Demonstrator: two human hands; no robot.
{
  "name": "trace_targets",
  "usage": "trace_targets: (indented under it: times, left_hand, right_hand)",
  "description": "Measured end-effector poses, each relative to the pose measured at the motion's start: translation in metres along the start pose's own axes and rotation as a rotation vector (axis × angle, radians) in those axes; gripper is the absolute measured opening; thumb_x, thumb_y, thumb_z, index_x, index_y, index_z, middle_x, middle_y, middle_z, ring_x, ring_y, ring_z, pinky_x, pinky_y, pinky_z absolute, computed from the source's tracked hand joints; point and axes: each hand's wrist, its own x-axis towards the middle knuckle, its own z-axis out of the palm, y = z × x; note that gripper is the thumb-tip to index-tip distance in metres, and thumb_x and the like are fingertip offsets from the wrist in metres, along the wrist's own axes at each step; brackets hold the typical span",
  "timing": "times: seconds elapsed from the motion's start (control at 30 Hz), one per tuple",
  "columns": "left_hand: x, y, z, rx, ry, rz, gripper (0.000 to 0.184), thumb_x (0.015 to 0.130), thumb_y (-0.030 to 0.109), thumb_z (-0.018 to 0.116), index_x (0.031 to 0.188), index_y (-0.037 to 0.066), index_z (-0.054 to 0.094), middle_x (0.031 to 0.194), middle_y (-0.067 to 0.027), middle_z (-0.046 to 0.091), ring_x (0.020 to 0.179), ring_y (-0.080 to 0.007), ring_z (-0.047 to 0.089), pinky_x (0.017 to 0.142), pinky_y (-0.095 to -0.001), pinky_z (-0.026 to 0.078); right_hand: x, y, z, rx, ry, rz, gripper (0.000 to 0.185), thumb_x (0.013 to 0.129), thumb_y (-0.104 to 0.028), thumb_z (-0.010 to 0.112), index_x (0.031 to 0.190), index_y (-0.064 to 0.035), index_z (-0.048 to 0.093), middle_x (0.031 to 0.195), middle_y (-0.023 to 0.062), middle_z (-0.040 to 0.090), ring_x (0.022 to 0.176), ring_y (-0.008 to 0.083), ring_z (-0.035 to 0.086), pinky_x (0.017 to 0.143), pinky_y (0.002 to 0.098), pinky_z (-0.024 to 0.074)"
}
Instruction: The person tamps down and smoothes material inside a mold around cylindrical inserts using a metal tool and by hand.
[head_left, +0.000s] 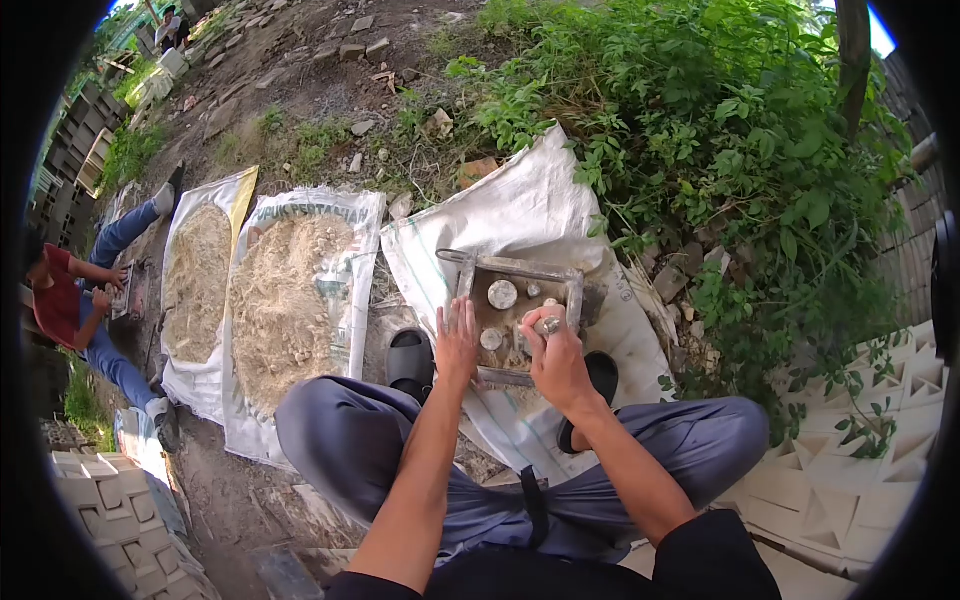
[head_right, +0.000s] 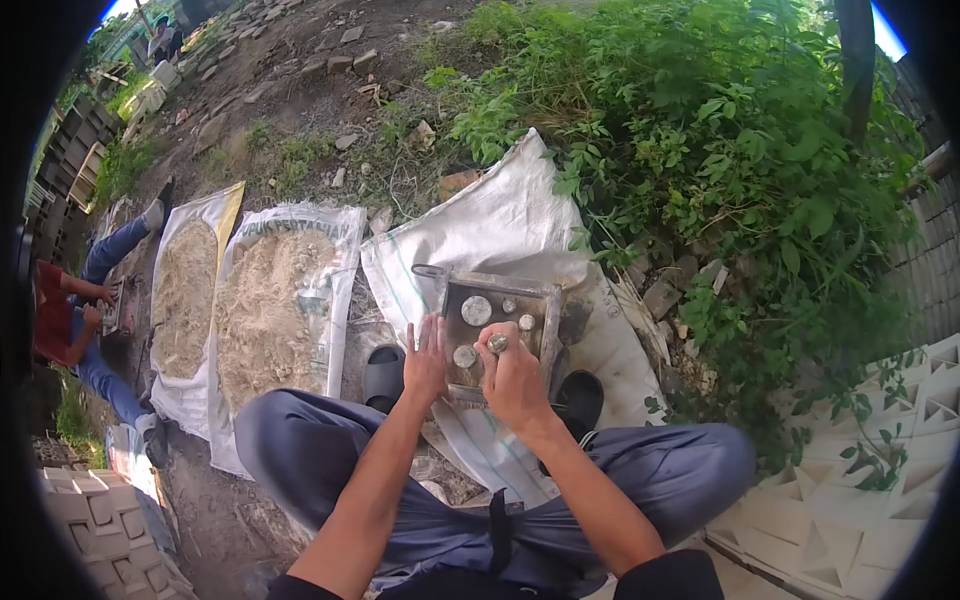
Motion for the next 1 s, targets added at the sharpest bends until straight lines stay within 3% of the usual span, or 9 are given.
trace_targets:
  times: [0.07,0.13,0.33,0.43,0.57,0.67,0.77,0.9,1.0]
  left_hand:
    - [0.0,-0.006,-0.003,0.003,-0.091,0.008,0.138,0.045,0.05,0.085,0.148,-0.008,0.013,0.158,-0.0159,0.016,0.146,-0.0274,0.017,0.118,-0.0523,0.011]
    - [0.003,-0.012,-0.03,-0.183,-0.362,0.05,0.139,0.043,0.052,0.087,0.151,0.001,0.016,0.158,-0.0183,0.014,0.147,-0.0301,0.015,0.118,-0.0513,0.011]
    - [0.005,-0.018,-0.036,-0.216,-0.36,0.131,0.143,0.033,0.064,0.086,0.153,0.029,0.015,0.157,-0.0254,0.005,0.147,-0.0387,0.009,0.118,-0.0517,0.013]
    - [0.01,-0.019,-0.049,-0.262,-0.436,0.135,0.13,0.038,0.054,0.089,0.15,0.034,0.026,0.158,-0.0231,0.004,0.147,-0.0363,0.01,0.118,-0.0484,0.016]
    - [0.005,-0.02,-0.028,-0.285,-0.406,0.139,0.118,0.04,0.053,0.089,0.145,0.035,0.038,0.158,-0.0233,0.002,0.147,-0.0363,0.01,0.118,-0.0481,0.016]
    - [0.008,-0.015,-0.015,-0.285,-0.242,0.118,0.106,0.042,0.053,0.088,0.139,0.034,0.049,0.159,-0.0234,0.0,0.147,-0.0362,0.008,0.118,-0.0474,0.016]
    - [0.01,-0.021,-0.029,-0.28,-0.396,0.131,0.091,0.043,0.05,0.087,0.128,0.034,0.06,0.159,-0.0226,0.0,0.148,-0.0358,0.008,0.118,-0.0468,0.016]
    - [0.007,-0.023,-0.011,-0.365,-0.343,0.152,0.112,0.029,0.057,0.089,0.133,0.028,0.057,0.157,-0.0258,-0.011,0.147,-0.0404,0.002,0.117,-0.0513,0.017]
    - [0.01,-0.026,-0.028,-0.448,-0.418,0.104,0.098,0.032,0.049,0.09,0.124,0.029,0.065,0.159,-0.0202,-0.005,0.147,-0.0374,0.007,0.116,-0.0506,0.02]
  right_hand:
    - [-0.003,0.025,0.015,-0.001,-0.027,0.012,0.013,0.095,-0.008,0.053,0.103,-0.003,0.044,0.089,0.0189,0.058,0.083,0.0436,0.058,0.072,0.0459,0.046]
    - [-0.003,0.027,0.017,-0.005,-0.04,0.028,0.014,0.095,-0.01,0.053,0.104,-0.0039,0.044,0.089,0.0202,0.058,0.084,0.0449,0.058,0.072,0.0489,0.0453]
    - [-0.002,0.017,0.013,0.009,0.068,0.052,0.015,0.096,-0.011,0.052,0.106,-0.0051,0.042,0.085,0.0194,0.059,0.08,0.0454,0.058,0.068,0.0508,0.0448]
    - [0.014,0.028,0.013,-0.094,-0.038,0.081,0.015,0.096,-0.011,0.053,0.105,-0.0049,0.043,0.084,0.0173,0.06,0.078,0.0424,0.061,0.067,0.0475,0.0469]
    - [0.004,0.023,0.012,0.011,0.18,0.096,0.015,0.097,-0.013,0.052,0.105,-0.0046,0.042,0.087,0.0178,0.06,0.08,0.0449,0.06,0.068,0.0498,0.0461]
    - [-0.005,0.052,0.017,-0.106,0.072,0.062,0.015,0.096,-0.01,0.053,0.105,-0.0047,0.043,0.088,0.0179,0.06,0.08,0.0445,0.06,0.068,0.0476,0.0464]
    - [0.017,0.032,0.006,-0.032,0.108,0.104,0.016,0.096,-0.01,0.054,0.106,-0.0054,0.042,0.088,0.0176,0.06,0.082,0.0441,0.06,0.07,0.0476,0.0462]
    - [0.002,0.035,0.019,-0.027,0.153,0.069,0.014,0.096,-0.012,0.054,0.102,-0.0049,0.044,0.087,0.0174,0.06,0.08,0.0436,0.06,0.068,0.0479,0.0458]
    - [0.013,0.036,0.011,-0.045,0.069,0.085,0.011,0.095,-0.009,0.055,0.099,-0.0027,0.047,0.086,0.0136,0.059,0.079,0.036,0.06,0.071,0.0406,0.0473]
